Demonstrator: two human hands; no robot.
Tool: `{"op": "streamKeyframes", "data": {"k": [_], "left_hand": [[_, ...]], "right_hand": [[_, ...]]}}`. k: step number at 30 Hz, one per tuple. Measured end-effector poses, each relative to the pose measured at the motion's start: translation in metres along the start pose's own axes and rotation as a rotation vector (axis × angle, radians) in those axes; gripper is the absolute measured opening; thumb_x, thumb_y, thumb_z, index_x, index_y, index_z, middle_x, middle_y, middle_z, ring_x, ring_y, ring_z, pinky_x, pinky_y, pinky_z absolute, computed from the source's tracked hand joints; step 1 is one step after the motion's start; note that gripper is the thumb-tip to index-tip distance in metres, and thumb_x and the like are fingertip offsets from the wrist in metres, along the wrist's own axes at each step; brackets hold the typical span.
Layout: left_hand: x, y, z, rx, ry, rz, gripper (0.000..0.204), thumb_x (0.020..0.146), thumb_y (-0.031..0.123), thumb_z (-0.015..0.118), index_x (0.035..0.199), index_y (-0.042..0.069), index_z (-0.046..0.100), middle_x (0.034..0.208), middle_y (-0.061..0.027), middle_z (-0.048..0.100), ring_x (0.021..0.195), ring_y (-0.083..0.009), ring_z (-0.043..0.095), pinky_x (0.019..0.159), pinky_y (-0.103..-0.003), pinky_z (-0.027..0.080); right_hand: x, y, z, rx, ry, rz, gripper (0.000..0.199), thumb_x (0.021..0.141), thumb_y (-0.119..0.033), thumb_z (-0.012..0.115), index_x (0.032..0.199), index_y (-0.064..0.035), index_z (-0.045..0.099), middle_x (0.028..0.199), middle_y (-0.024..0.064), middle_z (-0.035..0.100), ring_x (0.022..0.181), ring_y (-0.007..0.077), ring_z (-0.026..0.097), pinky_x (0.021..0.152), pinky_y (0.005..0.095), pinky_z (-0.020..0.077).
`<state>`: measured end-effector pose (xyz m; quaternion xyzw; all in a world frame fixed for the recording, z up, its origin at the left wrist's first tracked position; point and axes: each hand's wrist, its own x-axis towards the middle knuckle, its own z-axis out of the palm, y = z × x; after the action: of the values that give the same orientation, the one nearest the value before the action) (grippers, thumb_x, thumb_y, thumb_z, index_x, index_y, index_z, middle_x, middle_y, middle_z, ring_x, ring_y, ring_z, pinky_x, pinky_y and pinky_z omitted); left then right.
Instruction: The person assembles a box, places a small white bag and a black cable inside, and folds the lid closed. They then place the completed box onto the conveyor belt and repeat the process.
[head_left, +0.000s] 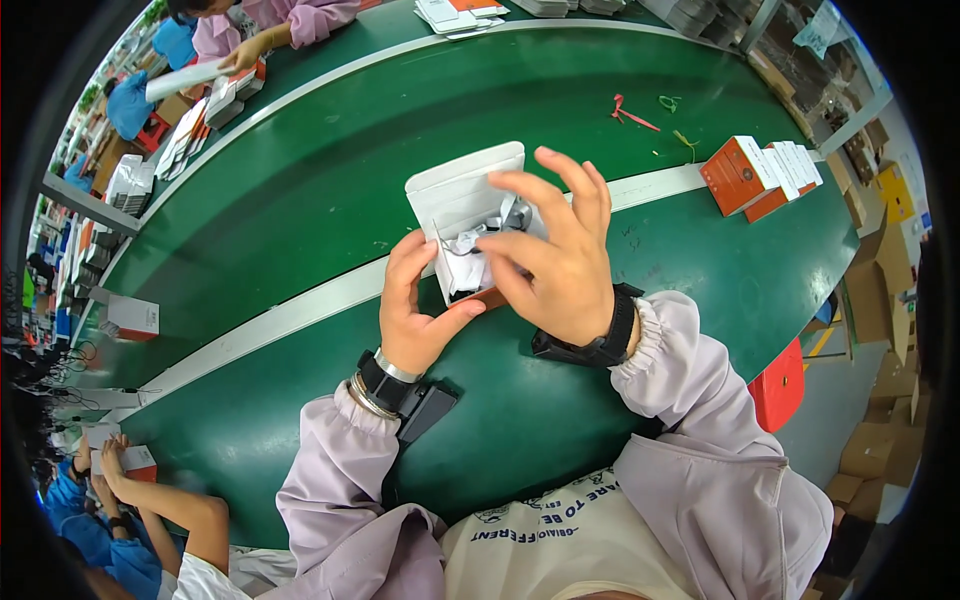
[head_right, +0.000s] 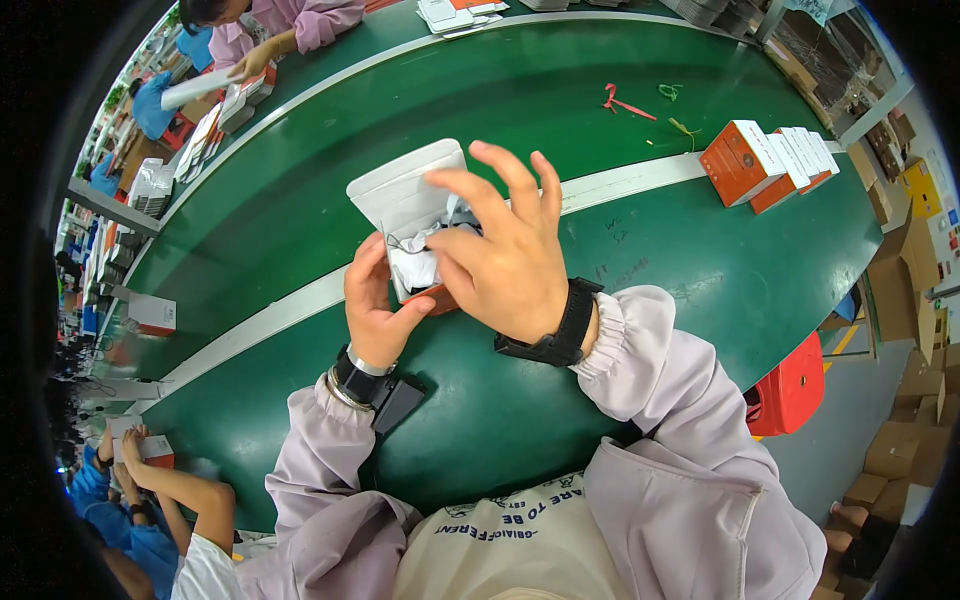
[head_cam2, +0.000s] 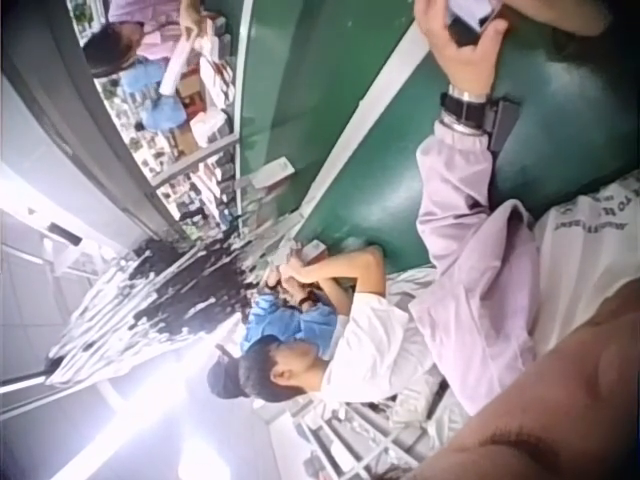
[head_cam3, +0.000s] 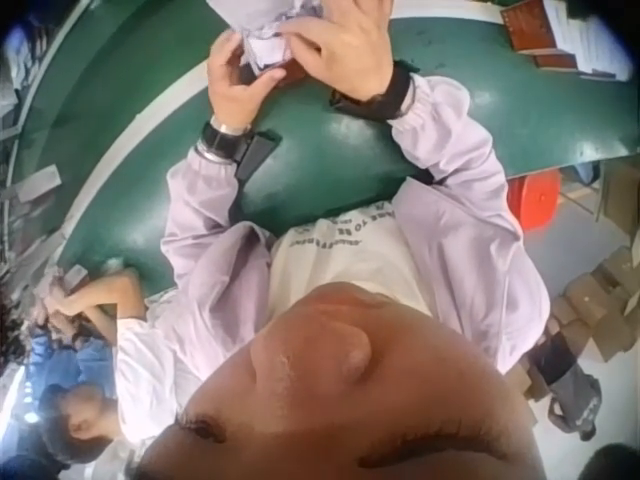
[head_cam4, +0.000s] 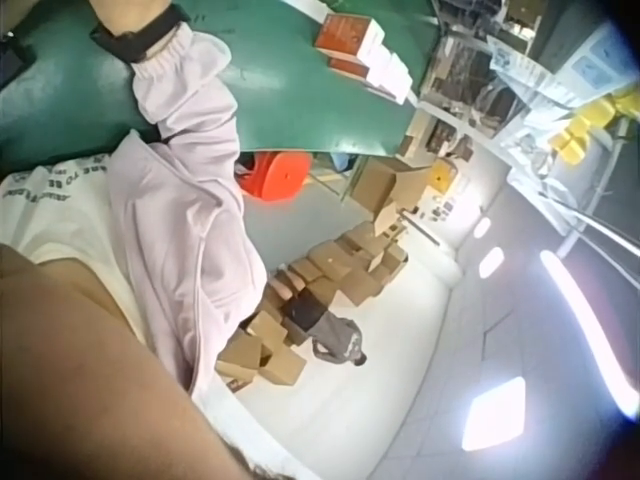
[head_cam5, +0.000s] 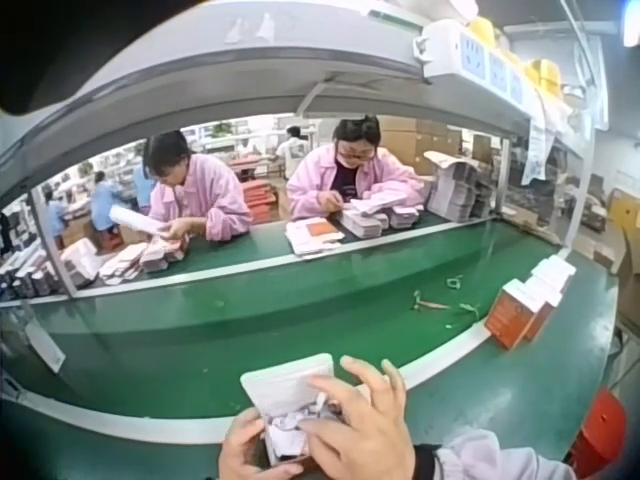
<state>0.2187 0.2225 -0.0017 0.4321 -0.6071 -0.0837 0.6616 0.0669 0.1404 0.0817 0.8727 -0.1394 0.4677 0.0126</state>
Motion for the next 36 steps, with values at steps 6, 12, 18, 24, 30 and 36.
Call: {"op": "streamKeyframes", "data": {"k": [6, 12, 18, 24, 30, 36], "left_hand": [[0.003, 0.012, -0.005, 0.148, -0.082, -0.01, 0.062, 0.061, 0.015, 0.076, 0.115, 0.01, 0.047, 0.119, -0.0141, 0.039, 0.104, -0.0278, 0.047, 0.088, -0.038, 0.039], [0.006, 0.017, -0.006, 0.139, -0.095, -0.026, 0.058, 0.061, 0.012, 0.075, 0.113, 0.01, 0.051, 0.119, -0.0134, 0.039, 0.105, -0.0276, 0.047, 0.088, -0.037, 0.039], [0.008, 0.021, -0.008, 0.125, -0.126, -0.051, 0.054, 0.062, 0.008, 0.073, 0.112, 0.008, 0.051, 0.121, -0.0135, 0.036, 0.106, -0.0283, 0.046, 0.088, -0.038, 0.039], [0.012, 0.021, -0.01, 0.168, -0.181, -0.057, 0.052, 0.063, 0.006, 0.071, 0.111, 0.007, 0.051, 0.122, -0.0132, 0.033, 0.108, -0.0292, 0.046, 0.088, -0.038, 0.039], [0.014, 0.021, -0.012, 0.202, -0.157, 0.037, 0.039, 0.063, 0.006, 0.072, 0.097, 0.005, 0.053, 0.116, -0.0153, 0.042, 0.109, -0.0315, 0.045, 0.087, -0.039, 0.039], [0.007, 0.016, -0.013, 0.141, -0.135, 0.089, 0.035, 0.063, 0.005, 0.072, 0.089, 0.004, 0.048, 0.111, -0.0155, 0.049, 0.109, -0.0333, 0.044, 0.087, -0.042, 0.039]], "right_hand": [[0.0, 0.008, -0.003, 0.092, 0.006, 0.074, 0.023, 0.06, -0.007, 0.066, 0.082, -0.01, 0.058, 0.114, 0.0094, 0.046, 0.11, 0.0322, 0.038, 0.09, 0.0435, 0.0298], [-0.023, 0.032, 0.011, 0.534, 0.174, 0.221, 0.035, 0.075, -0.012, 0.059, 0.106, -0.0053, 0.043, 0.116, 0.0108, 0.042, 0.112, 0.0273, 0.038, 0.092, 0.0385, 0.0311], [-0.026, 0.033, 0.027, 1.334, -0.102, 0.888, 0.037, 0.084, -0.013, 0.047, 0.118, -0.002, 0.036, 0.118, 0.0094, 0.042, 0.11, 0.0189, 0.04, 0.092, 0.0331, 0.032], [-0.018, 0.029, 0.025, 1.432, -0.287, 0.806, 0.04, 0.081, -0.006, 0.048, 0.119, -0.0009, 0.037, 0.117, 0.0088, 0.044, 0.108, 0.0176, 0.043, 0.091, 0.0322, 0.0332], [-0.021, 0.041, 0.027, 1.241, -0.299, 0.462, 0.036, 0.073, -0.004, 0.058, 0.109, -0.0062, 0.051, 0.115, 0.0111, 0.046, 0.107, 0.0215, 0.044, 0.09, 0.0346, 0.0345], [-0.013, 0.036, 0.015, 0.826, -0.289, -0.013, 0.033, 0.064, -0.01, 0.069, 0.096, -0.0079, 0.059, 0.115, 0.014, 0.047, 0.104, 0.0278, 0.046, 0.086, 0.037, 0.0369]]}}
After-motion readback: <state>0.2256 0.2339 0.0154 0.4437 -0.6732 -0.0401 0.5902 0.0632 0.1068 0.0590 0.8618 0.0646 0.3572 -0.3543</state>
